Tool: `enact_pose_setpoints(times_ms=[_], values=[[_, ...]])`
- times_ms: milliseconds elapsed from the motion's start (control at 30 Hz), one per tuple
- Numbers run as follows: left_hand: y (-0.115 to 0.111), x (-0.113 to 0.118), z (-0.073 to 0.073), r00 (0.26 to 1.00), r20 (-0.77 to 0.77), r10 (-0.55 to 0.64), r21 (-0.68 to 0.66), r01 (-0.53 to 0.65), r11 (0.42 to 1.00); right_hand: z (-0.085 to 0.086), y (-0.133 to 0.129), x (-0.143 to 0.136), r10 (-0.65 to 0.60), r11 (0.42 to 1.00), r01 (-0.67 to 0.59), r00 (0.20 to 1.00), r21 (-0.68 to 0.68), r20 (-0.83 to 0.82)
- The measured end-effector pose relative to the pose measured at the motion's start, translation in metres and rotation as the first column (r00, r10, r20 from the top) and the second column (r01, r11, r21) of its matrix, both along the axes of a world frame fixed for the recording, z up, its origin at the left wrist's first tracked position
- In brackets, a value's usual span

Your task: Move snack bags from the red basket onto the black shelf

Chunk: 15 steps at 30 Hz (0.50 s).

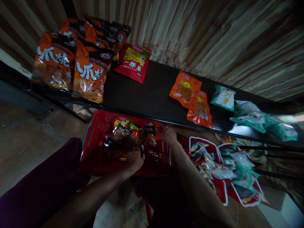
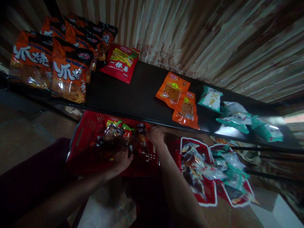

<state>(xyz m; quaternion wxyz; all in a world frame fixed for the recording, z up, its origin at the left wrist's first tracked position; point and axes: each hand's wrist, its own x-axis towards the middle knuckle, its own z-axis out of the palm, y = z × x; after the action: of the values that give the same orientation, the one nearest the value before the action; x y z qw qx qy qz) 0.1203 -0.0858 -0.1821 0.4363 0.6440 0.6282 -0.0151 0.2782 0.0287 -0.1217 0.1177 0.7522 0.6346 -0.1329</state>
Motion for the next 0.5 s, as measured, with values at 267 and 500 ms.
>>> enact_pose_setpoints(times_ms=[267,500], values=[[0.007,-0.012,-0.029,0.983,0.181,0.022,-0.088,-0.006,0.996,-0.034,-0.034,-0.042,0.347,0.807,-0.539,0.762,-0.24,-0.547],[0.056,-0.1,-0.067,0.779,0.052,0.624,-0.072,-0.621,0.781,-0.056,-0.033,-0.022,0.249,0.786,-0.502,0.791,-0.36,-0.559]])
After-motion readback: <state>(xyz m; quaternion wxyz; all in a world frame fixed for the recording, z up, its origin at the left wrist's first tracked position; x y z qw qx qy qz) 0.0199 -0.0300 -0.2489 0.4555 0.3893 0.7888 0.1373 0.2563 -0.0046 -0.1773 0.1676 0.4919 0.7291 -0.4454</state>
